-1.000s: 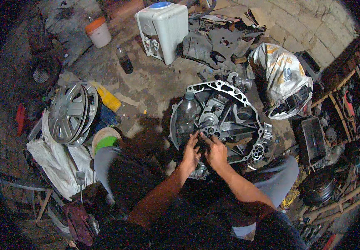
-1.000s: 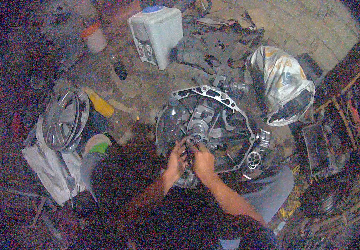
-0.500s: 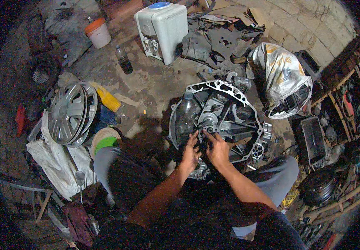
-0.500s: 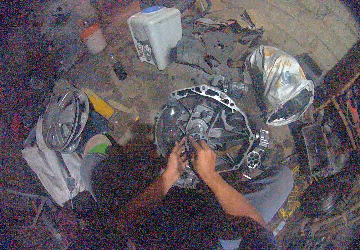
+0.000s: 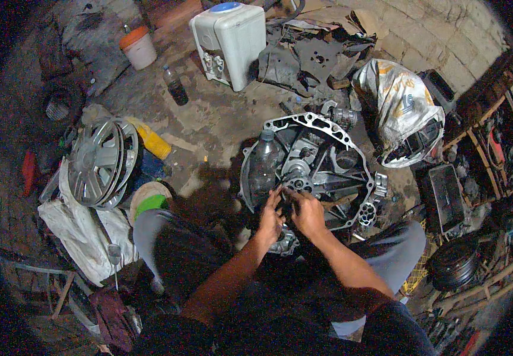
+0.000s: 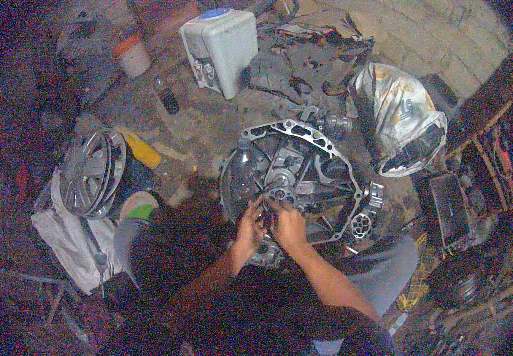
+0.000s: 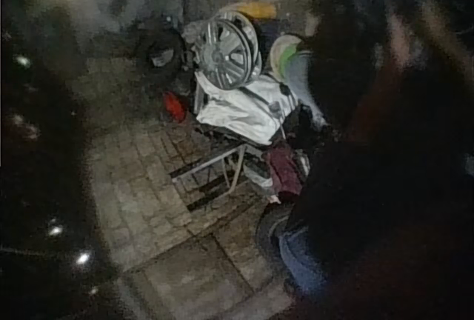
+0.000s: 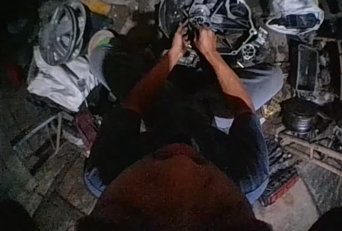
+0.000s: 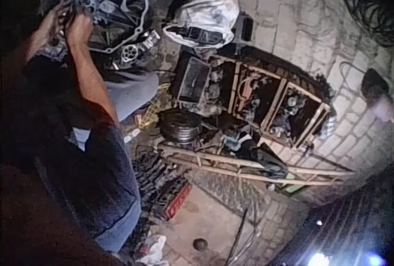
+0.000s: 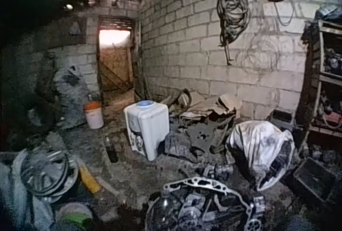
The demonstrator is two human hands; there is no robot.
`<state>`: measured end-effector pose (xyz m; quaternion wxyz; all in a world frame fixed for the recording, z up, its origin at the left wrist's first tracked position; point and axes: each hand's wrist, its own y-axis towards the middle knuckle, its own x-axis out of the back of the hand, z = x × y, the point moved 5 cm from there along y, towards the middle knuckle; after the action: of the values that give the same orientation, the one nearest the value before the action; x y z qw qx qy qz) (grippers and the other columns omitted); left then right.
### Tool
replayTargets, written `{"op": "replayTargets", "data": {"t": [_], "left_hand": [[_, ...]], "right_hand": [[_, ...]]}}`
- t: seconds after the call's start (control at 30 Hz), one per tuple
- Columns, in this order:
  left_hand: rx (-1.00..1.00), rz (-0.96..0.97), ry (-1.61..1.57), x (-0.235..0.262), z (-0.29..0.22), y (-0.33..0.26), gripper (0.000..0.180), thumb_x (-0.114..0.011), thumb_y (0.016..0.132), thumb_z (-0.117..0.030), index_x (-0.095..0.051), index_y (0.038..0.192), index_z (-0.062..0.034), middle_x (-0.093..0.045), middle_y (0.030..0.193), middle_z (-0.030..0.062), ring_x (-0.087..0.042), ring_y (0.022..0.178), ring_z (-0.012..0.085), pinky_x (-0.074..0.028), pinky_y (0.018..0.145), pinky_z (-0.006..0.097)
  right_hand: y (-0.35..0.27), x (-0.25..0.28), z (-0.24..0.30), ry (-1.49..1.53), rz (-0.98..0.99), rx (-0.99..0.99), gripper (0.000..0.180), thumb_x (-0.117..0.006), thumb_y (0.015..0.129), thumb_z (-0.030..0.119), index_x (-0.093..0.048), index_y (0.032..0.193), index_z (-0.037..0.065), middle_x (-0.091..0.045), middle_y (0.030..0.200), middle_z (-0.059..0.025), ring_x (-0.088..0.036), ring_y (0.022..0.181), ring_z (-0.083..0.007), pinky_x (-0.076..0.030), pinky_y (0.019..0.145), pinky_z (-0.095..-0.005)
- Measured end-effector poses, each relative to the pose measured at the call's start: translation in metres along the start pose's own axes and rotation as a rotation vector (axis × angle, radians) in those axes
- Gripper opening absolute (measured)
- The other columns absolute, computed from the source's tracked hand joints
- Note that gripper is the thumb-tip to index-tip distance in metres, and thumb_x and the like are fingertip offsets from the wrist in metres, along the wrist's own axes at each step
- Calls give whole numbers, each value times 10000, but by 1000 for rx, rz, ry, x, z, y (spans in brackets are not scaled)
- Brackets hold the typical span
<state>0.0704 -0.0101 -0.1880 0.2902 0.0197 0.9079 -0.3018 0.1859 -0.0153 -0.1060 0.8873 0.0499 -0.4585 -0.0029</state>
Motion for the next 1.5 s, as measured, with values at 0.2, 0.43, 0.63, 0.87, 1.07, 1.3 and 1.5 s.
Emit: {"op": "replayTargets", "data": {"t": [0.2,0.43,0.63,0.87,1.07,1.3,1.5], "left_hand": [[0,8,22,-3,-1,-2,556,-378,1002,-569,-441,1460,-259,-424,1498,48,-526,1145,179,-443,931,365],[-2,24,27,-1,1,1,590,-372,994,-588,-397,1486,-262,-374,1537,55,-452,1285,249,-374,1040,408],[8,30,5,-4,0,0,593,-383,990,-590,-409,1480,-257,-351,1551,67,-416,1322,279,-344,1075,442],[-25,64,-34,-1,4,5,561,-401,996,-565,-445,1454,-245,-401,1510,76,-457,1283,275,-393,1033,442],[-4,62,-7,-2,2,1,558,-398,995,-565,-439,1458,-256,-357,1538,70,-448,1291,283,-389,1033,455],[21,-27,52,-1,2,1,588,-399,982,-592,-418,1474,-271,-335,1554,74,-428,1306,289,-366,1047,454],[19,-24,39,1,4,3,581,-410,979,-591,-429,1461,-267,-369,1528,62,-453,1286,266,-396,1026,435]], "right_hand": [[2,-3,-5,18,-16,-18,446,-646,771,16,-666,1207,109,-665,979,-247,-653,885,-424,-530,778,-485],[5,-18,-15,20,148,-79,427,-630,784,-5,-662,1201,83,-661,976,-255,-651,880,-427,-525,785,-486],[3,-8,-10,115,18,-43,426,-622,775,-21,-663,1192,59,-663,979,-262,-648,888,-440,-526,805,-469],[4,-8,-12,99,30,-27,464,-623,751,-48,-654,1205,42,-657,995,-289,-651,897,-443,-526,802,-466],[3,0,-3,113,20,-40,521,-628,713,-79,-646,1219,43,-653,1015,-288,-646,921,-439,-518,820,-460],[8,3,-9,148,-43,4,517,-635,716,-70,-644,1220,45,-658,1011,-280,-646,935,-434,-516,831,-457],[3,-2,-6,96,-5,-31,488,-628,741,-61,-645,1216,52,-659,1028,-272,-642,946,-435,-517,841,-457]]}}
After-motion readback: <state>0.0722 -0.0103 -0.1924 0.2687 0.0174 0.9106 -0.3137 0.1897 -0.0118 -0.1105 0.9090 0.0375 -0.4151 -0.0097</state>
